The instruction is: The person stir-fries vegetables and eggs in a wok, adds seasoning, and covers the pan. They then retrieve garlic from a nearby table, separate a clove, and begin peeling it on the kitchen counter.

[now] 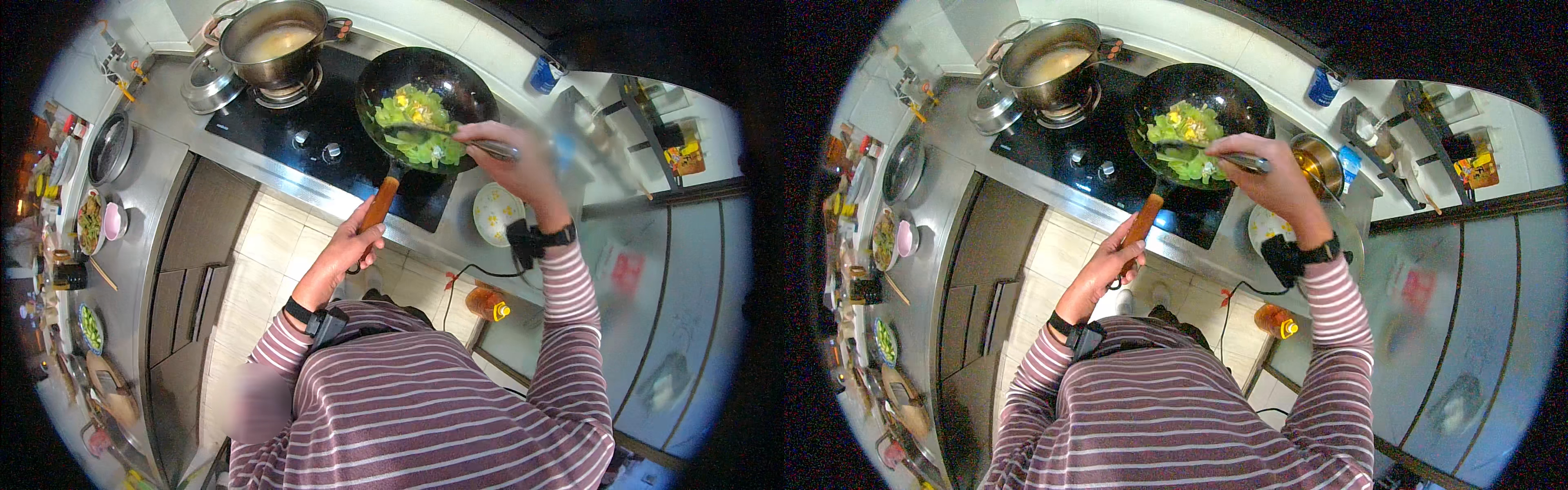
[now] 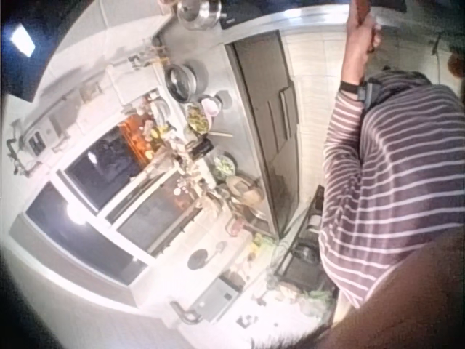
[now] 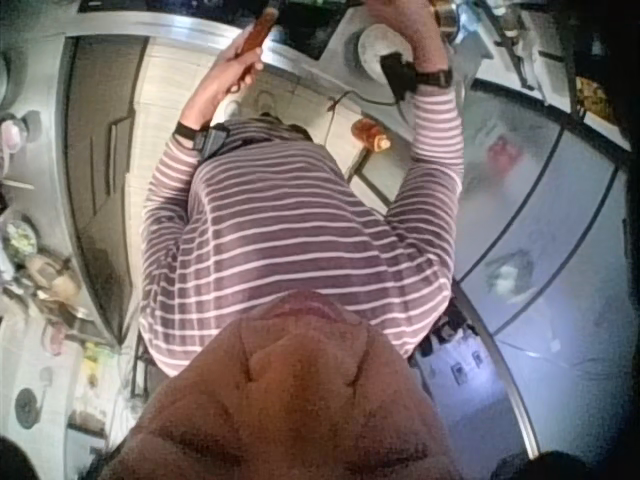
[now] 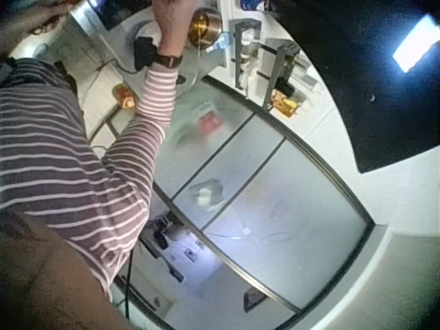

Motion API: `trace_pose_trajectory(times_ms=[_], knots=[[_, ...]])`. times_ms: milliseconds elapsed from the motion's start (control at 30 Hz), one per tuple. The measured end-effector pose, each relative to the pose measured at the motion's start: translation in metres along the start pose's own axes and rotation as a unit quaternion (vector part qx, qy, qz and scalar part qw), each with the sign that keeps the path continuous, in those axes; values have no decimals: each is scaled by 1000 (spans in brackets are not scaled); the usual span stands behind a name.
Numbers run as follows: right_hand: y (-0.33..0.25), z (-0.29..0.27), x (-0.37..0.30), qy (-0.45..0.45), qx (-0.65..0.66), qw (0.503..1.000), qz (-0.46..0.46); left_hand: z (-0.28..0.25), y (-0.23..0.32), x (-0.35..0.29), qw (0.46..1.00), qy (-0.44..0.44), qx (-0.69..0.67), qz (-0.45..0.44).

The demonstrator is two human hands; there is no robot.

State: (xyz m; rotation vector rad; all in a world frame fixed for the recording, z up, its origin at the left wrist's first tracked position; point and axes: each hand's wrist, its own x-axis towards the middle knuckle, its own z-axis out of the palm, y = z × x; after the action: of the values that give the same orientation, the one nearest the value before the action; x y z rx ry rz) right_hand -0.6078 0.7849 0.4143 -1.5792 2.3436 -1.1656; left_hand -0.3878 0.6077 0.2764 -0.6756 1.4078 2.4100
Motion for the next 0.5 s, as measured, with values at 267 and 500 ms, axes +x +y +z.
trace_pose_trajectory(times_ms=[267, 500], knots=[[29, 14, -16, -49, -29, 998, -5, 1, 0, 1, 1000, 1, 4, 7], [54, 1, -32, 56, -73, 989, 119, 0, 0, 1, 1000, 7, 6, 7]])
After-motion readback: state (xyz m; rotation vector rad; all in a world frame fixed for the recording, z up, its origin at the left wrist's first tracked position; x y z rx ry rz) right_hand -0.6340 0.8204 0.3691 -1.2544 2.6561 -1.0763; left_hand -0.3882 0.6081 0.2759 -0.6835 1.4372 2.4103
